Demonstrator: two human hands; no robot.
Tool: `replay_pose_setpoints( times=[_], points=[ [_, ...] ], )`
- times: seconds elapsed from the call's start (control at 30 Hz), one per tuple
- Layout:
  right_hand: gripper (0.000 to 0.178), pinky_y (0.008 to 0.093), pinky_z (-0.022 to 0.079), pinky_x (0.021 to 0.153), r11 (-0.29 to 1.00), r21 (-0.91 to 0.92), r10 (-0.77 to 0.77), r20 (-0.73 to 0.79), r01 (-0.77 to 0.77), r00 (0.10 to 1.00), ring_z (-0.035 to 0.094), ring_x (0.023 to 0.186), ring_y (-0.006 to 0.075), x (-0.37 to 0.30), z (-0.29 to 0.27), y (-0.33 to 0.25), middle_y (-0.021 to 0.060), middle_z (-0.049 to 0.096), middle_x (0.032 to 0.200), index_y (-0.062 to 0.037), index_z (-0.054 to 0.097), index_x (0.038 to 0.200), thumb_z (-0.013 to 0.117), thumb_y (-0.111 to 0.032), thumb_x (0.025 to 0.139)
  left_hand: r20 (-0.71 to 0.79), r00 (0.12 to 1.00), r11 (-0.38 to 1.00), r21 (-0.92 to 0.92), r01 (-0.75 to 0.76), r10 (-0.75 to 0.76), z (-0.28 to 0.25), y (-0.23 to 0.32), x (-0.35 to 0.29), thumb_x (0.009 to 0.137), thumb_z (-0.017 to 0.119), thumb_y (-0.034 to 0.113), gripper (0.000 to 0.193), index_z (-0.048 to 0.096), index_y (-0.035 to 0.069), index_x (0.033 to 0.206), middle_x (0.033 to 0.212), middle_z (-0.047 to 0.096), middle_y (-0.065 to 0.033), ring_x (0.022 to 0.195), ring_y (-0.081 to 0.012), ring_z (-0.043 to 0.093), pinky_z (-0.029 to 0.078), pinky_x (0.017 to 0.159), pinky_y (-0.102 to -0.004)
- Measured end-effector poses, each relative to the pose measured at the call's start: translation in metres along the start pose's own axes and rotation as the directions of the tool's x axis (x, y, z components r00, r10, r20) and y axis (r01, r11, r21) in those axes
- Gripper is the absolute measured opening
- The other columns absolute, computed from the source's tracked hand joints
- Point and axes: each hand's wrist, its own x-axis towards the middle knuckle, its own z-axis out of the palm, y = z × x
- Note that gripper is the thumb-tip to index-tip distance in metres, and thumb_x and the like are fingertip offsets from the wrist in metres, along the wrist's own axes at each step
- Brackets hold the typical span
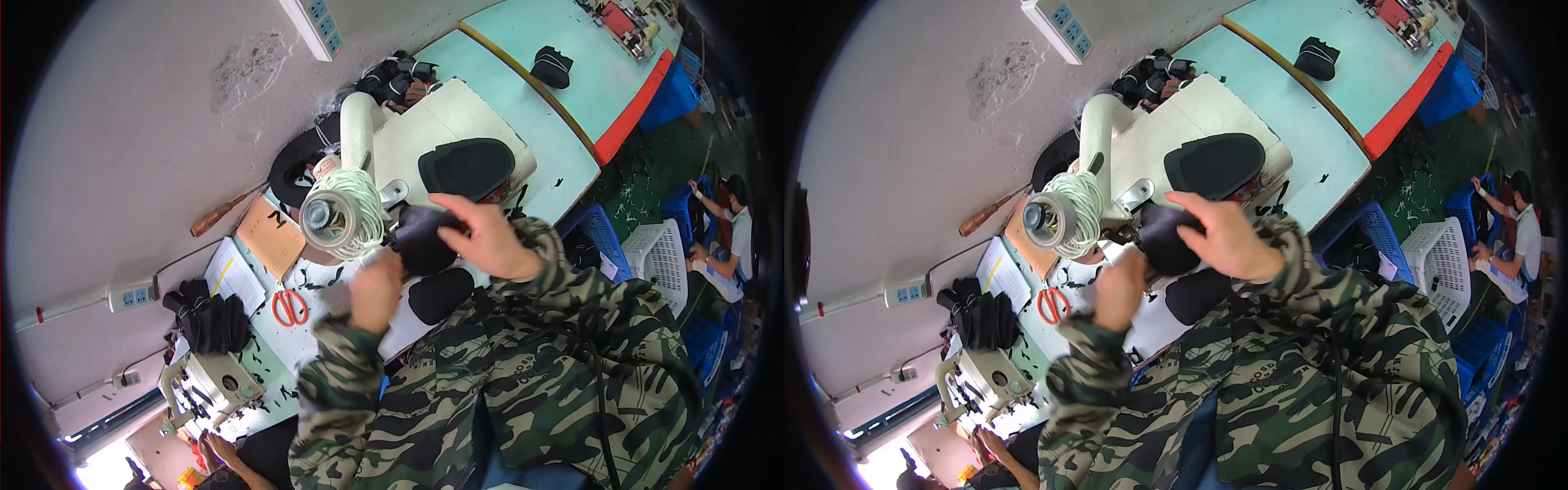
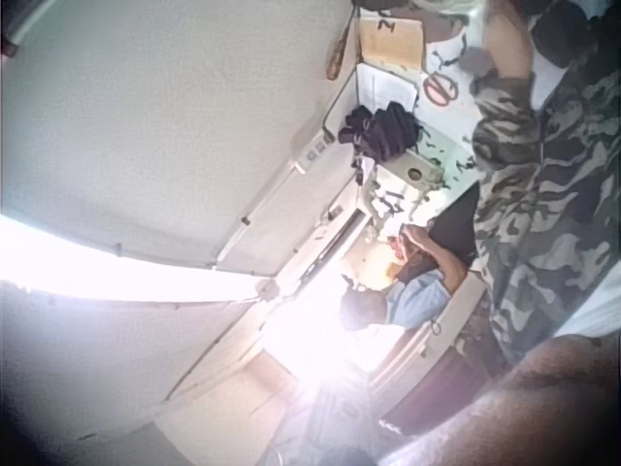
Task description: The person feeds shoe pieces through a sewing machine one by one, stitching along their edges.
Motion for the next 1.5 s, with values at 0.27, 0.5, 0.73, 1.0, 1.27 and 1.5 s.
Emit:
replay_pose_setpoints(
  times=[0.27,0.5,0.73,1.0,1.27,1.5],
  points=[
    [0.019,0.0355,0.049,0.069,0.879,-0.378,-0.329,-0.040,0.290,0.944,0.060,0.080,0.0286,0.019,-0.028,0.007,0.0095,0.063,0.088,-0.0035,0.066,0.094,0.067,-0.004,0.075,0.043,0.999,0.934,0.357,0.009,-0.026,0.119,-0.037,-0.059,0.085,0.060,0.021,0.018,0.053,0.007,0.094,0.085,0.062,-0.0155,0.062,-0.0322,0.065,0.050,0.052,-0.0449],
    [0.016,0.0360,0.051,0.073,0.948,0.024,-0.265,0.613,0.318,0.744,0.064,0.083,0.0313,-0.038,0.029,0.044,0.0114,0.066,0.089,-0.0045,0.067,0.093,0.063,-0.010,0.078,-0.027,0.994,0.954,0.284,-0.097,0.109,0.103,-0.030,-0.069,0.086,0.059,0.017,0.012,0.053,0.011,0.093,0.081,0.060,-0.0120,0.060,-0.0314,0.063,0.049,0.050,-0.0426],
    [0.021,0.0406,0.050,0.071,0.989,-0.029,-0.120,0.446,0.148,0.887,0.061,0.081,0.0347,-0.020,0.040,0.023,0.0139,0.060,0.093,-0.0032,0.065,0.094,0.060,0.001,0.074,0.088,0.984,0.911,-0.372,0.177,-0.155,-0.030,0.010,-0.027,0.095,0.050,0.020,0.017,0.054,0.004,0.096,0.053,0.056,-0.0153,0.042,-0.0295,0.059,0.046,0.044,-0.0419],
    [0.021,0.0455,0.049,0.069,0.922,-0.306,-0.078,0.455,0.237,0.887,0.062,0.082,0.0343,0.028,0.043,0.010,0.0125,0.061,0.086,-0.0068,0.066,0.096,0.063,-0.009,0.075,-0.186,0.976,0.990,-0.065,-0.128,0.114,-0.023,-0.026,0.020,0.095,0.049,0.016,0.026,0.059,-0.005,0.085,0.058,0.059,-0.0142,0.037,-0.0207,0.055,0.043,0.037,-0.0331],
    [0.025,0.0390,0.051,0.074,0.996,0.078,-0.072,0.511,0.037,0.857,0.065,0.083,0.0340,0.021,0.014,0.008,0.0160,0.067,0.088,-0.0039,0.065,0.097,0.063,-0.011,0.073,0.324,0.926,0.568,-0.733,0.375,-0.193,-0.044,-0.002,-0.028,0.101,0.039,0.019,0.026,0.054,-0.001,0.109,0.078,0.065,-0.0106,0.038,-0.0158,0.053,0.039,0.033,-0.0250],
    [0.029,0.0311,0.051,0.070,0.994,0.034,0.078,0.489,-0.108,0.869,0.066,0.076,0.0223,-0.003,0.054,0.020,0.0138,0.068,0.090,-0.0009,0.065,0.104,0.065,-0.008,0.076,0.335,0.885,0.616,-0.635,0.465,-0.323,-0.046,-0.019,-0.013,0.100,0.044,0.025,0.031,0.058,-0.001,0.092,0.063,0.056,-0.0050,0.034,-0.0138,0.048,0.033,0.031,-0.0254]
  ],
)
